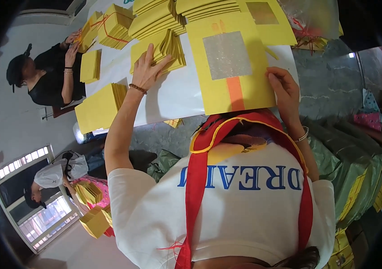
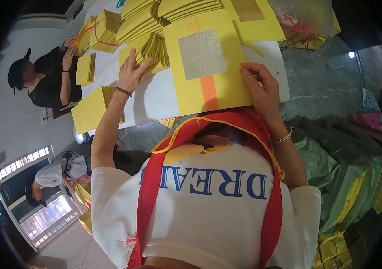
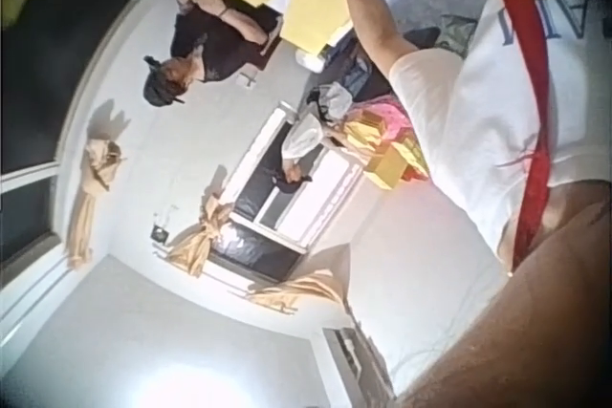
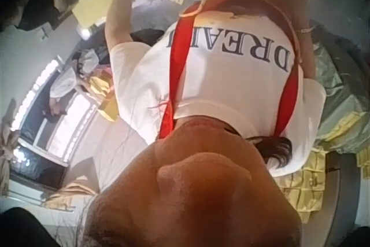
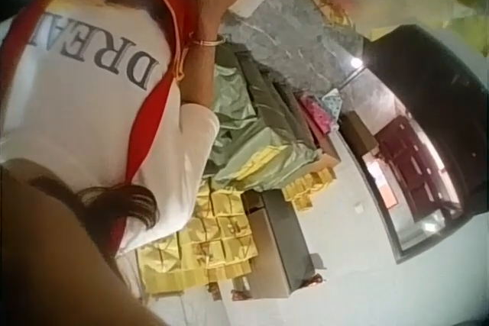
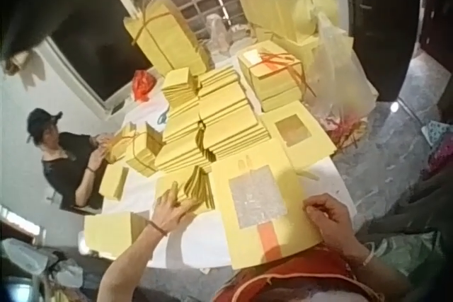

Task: Manually organizing, flipping, and stacking yellow paper sheets with foil centers on a work table.

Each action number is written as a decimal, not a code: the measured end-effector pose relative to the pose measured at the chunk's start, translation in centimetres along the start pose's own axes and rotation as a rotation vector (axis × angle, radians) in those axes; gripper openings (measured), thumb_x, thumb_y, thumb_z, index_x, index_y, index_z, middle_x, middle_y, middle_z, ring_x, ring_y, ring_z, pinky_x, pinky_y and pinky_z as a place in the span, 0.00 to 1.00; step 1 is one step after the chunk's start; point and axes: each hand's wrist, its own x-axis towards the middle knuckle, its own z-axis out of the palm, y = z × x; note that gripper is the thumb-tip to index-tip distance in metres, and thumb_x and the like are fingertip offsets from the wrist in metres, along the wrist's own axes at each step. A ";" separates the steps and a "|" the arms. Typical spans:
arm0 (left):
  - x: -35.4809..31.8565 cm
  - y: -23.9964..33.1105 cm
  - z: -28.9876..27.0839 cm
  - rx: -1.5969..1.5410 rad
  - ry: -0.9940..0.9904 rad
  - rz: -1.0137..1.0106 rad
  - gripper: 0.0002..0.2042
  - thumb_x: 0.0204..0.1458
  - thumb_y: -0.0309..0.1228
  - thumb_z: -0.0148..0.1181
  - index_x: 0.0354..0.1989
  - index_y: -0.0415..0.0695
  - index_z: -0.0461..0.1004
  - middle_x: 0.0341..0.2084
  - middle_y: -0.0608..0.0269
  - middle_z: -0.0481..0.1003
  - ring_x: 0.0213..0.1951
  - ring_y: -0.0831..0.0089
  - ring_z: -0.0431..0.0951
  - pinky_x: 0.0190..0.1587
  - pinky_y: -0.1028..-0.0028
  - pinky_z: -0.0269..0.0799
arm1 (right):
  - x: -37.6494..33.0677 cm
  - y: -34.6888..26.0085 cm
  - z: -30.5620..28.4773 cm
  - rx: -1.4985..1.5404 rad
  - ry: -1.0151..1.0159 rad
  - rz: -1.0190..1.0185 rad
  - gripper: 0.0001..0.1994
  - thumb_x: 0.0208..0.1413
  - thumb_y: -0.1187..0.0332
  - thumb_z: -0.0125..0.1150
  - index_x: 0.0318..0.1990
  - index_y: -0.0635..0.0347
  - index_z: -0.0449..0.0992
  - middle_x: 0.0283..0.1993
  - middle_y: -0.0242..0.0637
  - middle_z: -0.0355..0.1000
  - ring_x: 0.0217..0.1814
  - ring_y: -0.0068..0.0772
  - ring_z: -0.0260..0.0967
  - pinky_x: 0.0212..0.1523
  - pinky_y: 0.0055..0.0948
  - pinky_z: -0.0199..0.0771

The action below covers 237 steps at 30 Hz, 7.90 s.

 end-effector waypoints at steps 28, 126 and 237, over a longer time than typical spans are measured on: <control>-0.4 0.7 1.9 0.177 0.190 0.103 0.17 0.40 0.39 0.63 0.41 0.60 0.69 0.59 0.48 0.51 0.53 0.50 0.60 0.46 0.55 0.60 | 0.0 0.1 0.5 0.026 0.036 -0.013 0.10 0.54 0.69 0.53 0.41 0.61 0.73 0.35 0.26 0.70 0.33 0.16 0.60 0.36 0.17 0.63; 5.4 16.2 -10.9 -0.739 0.069 0.238 0.14 0.44 0.29 0.58 0.42 0.46 0.72 0.40 0.57 0.69 0.35 0.62 0.71 0.33 0.68 0.71 | 0.4 -1.3 -1.2 -0.528 -0.299 -0.463 0.12 0.38 0.76 0.63 0.34 0.58 0.74 0.41 0.32 0.71 0.46 0.33 0.62 0.48 0.29 0.61; 2.4 14.2 -9.8 -0.680 0.236 0.080 0.12 0.45 0.27 0.52 0.39 0.38 0.73 0.37 0.53 0.73 0.38 0.61 0.73 0.39 0.68 0.70 | 1.4 -4.2 -0.9 -0.772 -0.525 -0.616 0.13 0.41 0.66 0.60 0.38 0.54 0.75 0.39 0.33 0.73 0.45 0.35 0.68 0.45 0.33 0.60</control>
